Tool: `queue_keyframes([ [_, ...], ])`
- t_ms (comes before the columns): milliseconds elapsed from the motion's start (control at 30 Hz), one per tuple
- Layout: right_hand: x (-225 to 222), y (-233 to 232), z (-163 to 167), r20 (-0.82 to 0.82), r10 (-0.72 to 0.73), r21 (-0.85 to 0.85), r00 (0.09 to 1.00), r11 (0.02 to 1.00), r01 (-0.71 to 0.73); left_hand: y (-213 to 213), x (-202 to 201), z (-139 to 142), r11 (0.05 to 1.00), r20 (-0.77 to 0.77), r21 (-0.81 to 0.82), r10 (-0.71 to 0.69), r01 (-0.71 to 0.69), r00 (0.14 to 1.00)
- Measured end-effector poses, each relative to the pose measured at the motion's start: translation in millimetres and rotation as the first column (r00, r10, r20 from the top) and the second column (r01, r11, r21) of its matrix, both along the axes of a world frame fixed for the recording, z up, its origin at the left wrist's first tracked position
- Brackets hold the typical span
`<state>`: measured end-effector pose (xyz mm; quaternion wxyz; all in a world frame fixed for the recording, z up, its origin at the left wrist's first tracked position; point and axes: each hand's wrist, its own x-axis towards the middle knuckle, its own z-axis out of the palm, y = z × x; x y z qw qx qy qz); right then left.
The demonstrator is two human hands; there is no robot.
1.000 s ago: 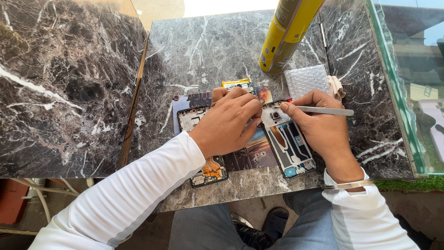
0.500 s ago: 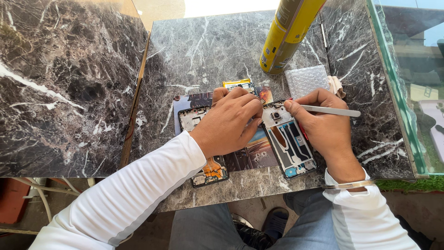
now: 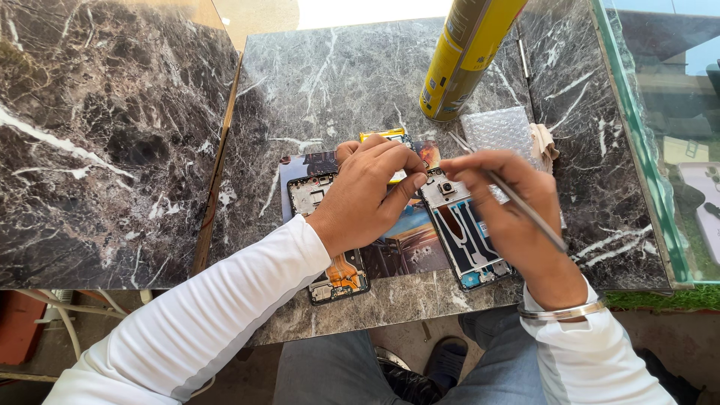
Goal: The person uses tweezers to remove and install small components inside two disassembled mobile phone frames. They also use a compressed air can to blow out debris from the camera area and continue adjusting internal parts with tweezers.
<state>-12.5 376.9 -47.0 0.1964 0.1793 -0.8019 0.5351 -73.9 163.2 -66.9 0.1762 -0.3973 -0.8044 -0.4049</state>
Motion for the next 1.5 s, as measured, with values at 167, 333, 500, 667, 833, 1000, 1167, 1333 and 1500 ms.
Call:
queue_keyframes([
  [167,2,-6,-1,-0.1,0.009,0.196,0.995,0.981,0.011,0,0,-1,1.0,-0.043,-0.013,-0.02,0.019,0.999],
  [333,2,-6,-5,-0.018,-0.003,0.102,1.0,0.995,0.005,0,0,-2,0.999,-0.039,-0.037,-0.037,0.035,0.999],
  [500,-4,-3,-11,-0.101,0.016,0.128,0.995,0.992,-0.003,1,-2,-4,0.999,-0.011,-0.007,-0.05,0.05,0.999],
  [667,-10,2,-16,-0.005,0.025,-0.065,1.0,0.998,-0.025,-1,0,0,1.0,-0.044,-0.009,-0.006,0.005,0.999],
  [833,-22,9,-18,0.051,-0.102,-0.005,0.994,0.995,0.102,0,1,3,0.999,-0.047,-0.026,0.031,-0.032,0.998],
  [1000,-30,9,-19,0.044,-0.165,0.075,0.985,0.984,0.162,-1,1,2,0.996,-0.065,-0.087,0.009,-0.015,0.998],
  [1167,-30,7,-20,0.067,-0.211,0.159,0.975,0.967,0.198,0,1,0,0.99,-0.107,-0.138,0.018,-0.033,0.994],
  [1333,-33,5,-21,0.099,-0.166,0.132,0.981,0.98,0.152,0,1,-1,0.988,-0.101,-0.15,0.023,-0.038,0.995],
  [1500,-34,7,-24,0.11,-0.173,0.14,0.979,0.978,0.157,-2,1,-1,0.989,-0.102,-0.142,0.019,-0.033,0.995],
])
